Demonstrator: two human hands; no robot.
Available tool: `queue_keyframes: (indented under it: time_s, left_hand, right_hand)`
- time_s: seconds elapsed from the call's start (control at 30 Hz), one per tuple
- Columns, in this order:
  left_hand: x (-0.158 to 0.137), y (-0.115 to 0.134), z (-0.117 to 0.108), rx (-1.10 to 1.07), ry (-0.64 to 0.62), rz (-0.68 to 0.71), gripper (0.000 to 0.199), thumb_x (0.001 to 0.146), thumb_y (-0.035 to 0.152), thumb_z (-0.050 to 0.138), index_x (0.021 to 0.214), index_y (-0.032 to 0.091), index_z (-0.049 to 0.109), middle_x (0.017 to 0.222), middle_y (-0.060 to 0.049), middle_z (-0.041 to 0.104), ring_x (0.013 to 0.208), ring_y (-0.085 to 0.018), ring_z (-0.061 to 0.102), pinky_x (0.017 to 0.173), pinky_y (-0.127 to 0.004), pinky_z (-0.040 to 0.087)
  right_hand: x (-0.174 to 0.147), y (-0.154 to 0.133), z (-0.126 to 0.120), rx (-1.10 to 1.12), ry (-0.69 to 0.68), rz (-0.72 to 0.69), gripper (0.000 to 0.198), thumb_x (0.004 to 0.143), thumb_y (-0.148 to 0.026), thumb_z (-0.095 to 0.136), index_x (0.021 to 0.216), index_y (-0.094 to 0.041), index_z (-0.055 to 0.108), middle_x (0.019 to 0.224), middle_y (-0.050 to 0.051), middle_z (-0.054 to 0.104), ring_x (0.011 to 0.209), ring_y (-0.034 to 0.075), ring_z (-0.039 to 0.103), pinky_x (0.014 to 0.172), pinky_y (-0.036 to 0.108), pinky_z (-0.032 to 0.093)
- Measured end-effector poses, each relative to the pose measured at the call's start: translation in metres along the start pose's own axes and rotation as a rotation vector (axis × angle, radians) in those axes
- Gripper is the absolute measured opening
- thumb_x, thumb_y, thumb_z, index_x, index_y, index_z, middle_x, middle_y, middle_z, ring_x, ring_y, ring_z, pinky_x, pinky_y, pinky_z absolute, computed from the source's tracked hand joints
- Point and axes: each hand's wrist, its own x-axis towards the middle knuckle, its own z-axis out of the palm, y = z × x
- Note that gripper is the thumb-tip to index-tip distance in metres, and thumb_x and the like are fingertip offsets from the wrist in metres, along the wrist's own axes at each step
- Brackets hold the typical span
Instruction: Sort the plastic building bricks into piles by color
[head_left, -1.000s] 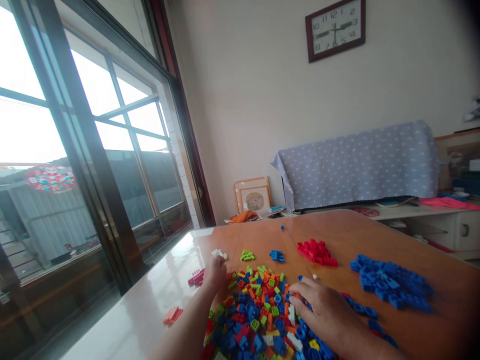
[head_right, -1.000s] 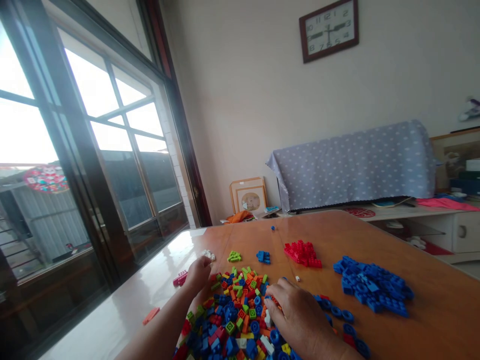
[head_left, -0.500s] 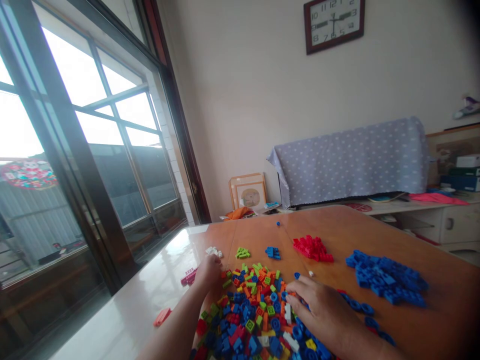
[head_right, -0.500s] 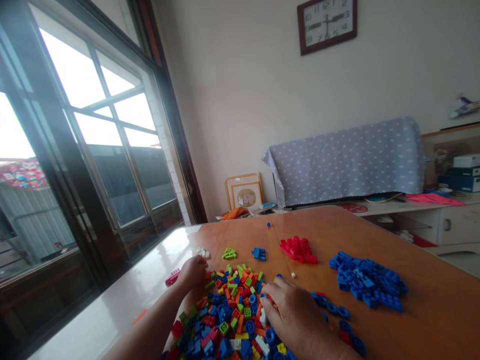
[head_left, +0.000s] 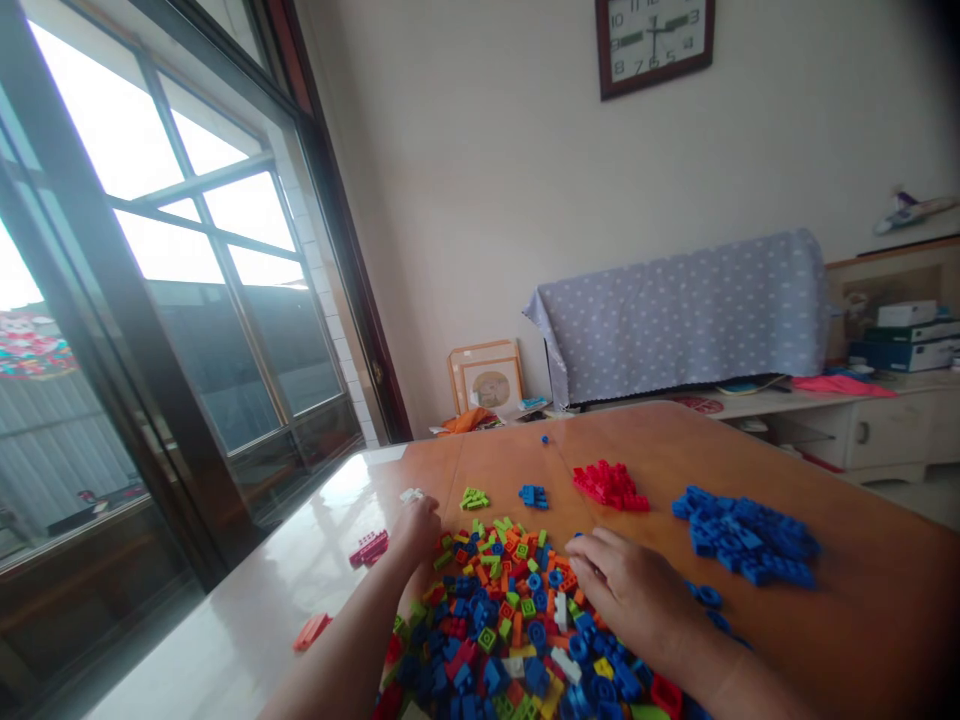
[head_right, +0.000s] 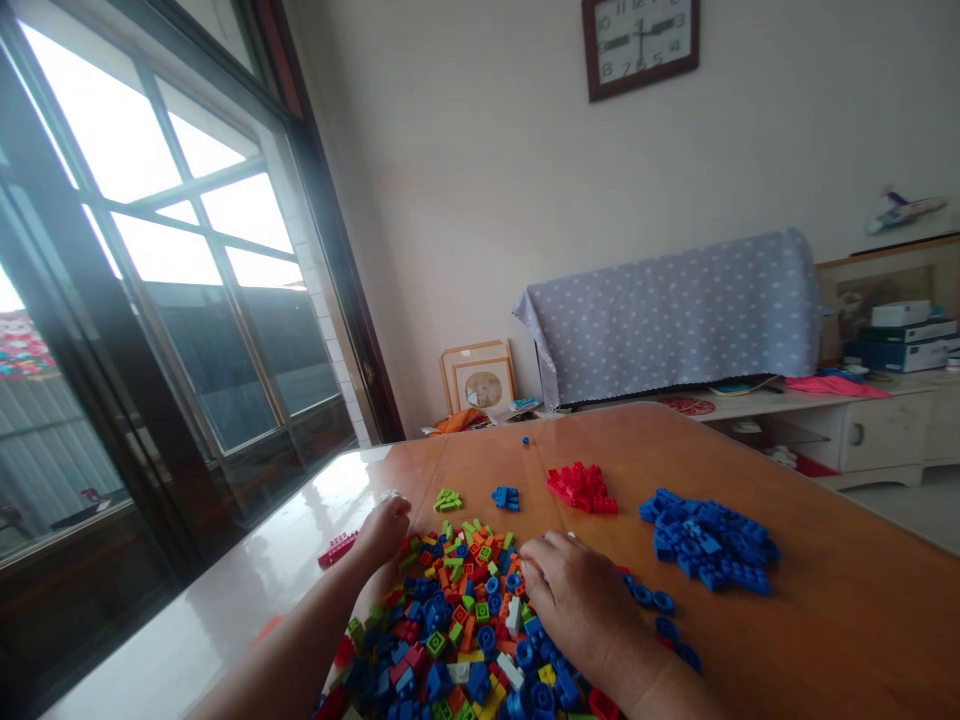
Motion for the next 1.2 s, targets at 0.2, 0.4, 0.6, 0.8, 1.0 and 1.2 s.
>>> queue_keyframes:
  time_s: [0.2,0.4,0.6,0.8,1.0,1.2]
  left_hand:
    - [-0.035,0.052,-0.012,-0.042,-0.046,0.192,0.031,0.093,0.024,0.05,0.115,0.02,0.072,0.115,-0.01,0.072,0.106,-0.024,0.065,0.09,-0.032,0.049]
    - [-0.108,0.123,-0.024,-0.129,-0.335,0.733,0.029,0.097,0.037,0.055,0.118,0.026,0.072,0.111,-0.007,0.071,0.102,-0.022,0.065,0.092,-0.032,0.05]
    - [-0.137,0.143,-0.012,0.057,-0.388,0.824,0.036,0.086,0.035,0.069,0.121,0.028,0.07,0.111,-0.008,0.069,0.105,-0.027,0.062,0.094,-0.037,0.05]
    - [-0.138,0.142,-0.002,-0.036,-0.33,0.743,0.029,0.077,0.026,0.07,0.106,0.022,0.07,0.105,-0.008,0.069,0.097,-0.024,0.062,0.089,-0.033,0.05]
    - [-0.102,0.106,-0.006,-0.299,-0.165,0.336,0.026,0.083,0.02,0.062,0.107,0.02,0.071,0.092,-0.002,0.072,0.079,-0.014,0.061,0.072,-0.024,0.047]
    - [-0.043,0.044,-0.023,-0.269,0.003,-0.071,0.045,0.081,0.008,0.058,0.125,0.013,0.069,0.117,-0.012,0.073,0.099,-0.02,0.068,0.083,-0.029,0.051]
  right_hand:
    - [0.0,0.0,-0.006,-0.035,0.045,0.026,0.031,0.1,-0.023,0.042,0.106,-0.026,0.072,0.1,0.002,0.074,0.094,0.019,0.069,0.078,0.029,0.042]
    - [-0.001,-0.001,-0.004,-0.051,0.04,0.012,0.029,0.1,-0.026,0.044,0.104,-0.027,0.073,0.099,0.001,0.075,0.093,0.019,0.069,0.077,0.029,0.041]
    - [-0.001,0.004,0.001,-0.061,0.021,-0.001,0.03,0.1,-0.026,0.043,0.102,-0.026,0.073,0.095,0.002,0.074,0.092,0.02,0.069,0.076,0.03,0.041]
    - [-0.001,0.007,0.008,-0.063,-0.001,-0.038,0.032,0.102,-0.03,0.041,0.097,-0.027,0.072,0.092,0.003,0.072,0.089,0.022,0.068,0.073,0.031,0.04]
    - [-0.001,0.01,0.009,-0.018,-0.001,-0.045,0.032,0.103,-0.033,0.04,0.103,-0.029,0.071,0.096,0.002,0.072,0.09,0.022,0.068,0.076,0.032,0.043]
    - [0.0,0.01,0.013,-0.008,-0.014,-0.033,0.033,0.103,-0.033,0.038,0.098,-0.028,0.07,0.093,0.002,0.071,0.088,0.022,0.068,0.074,0.031,0.043]
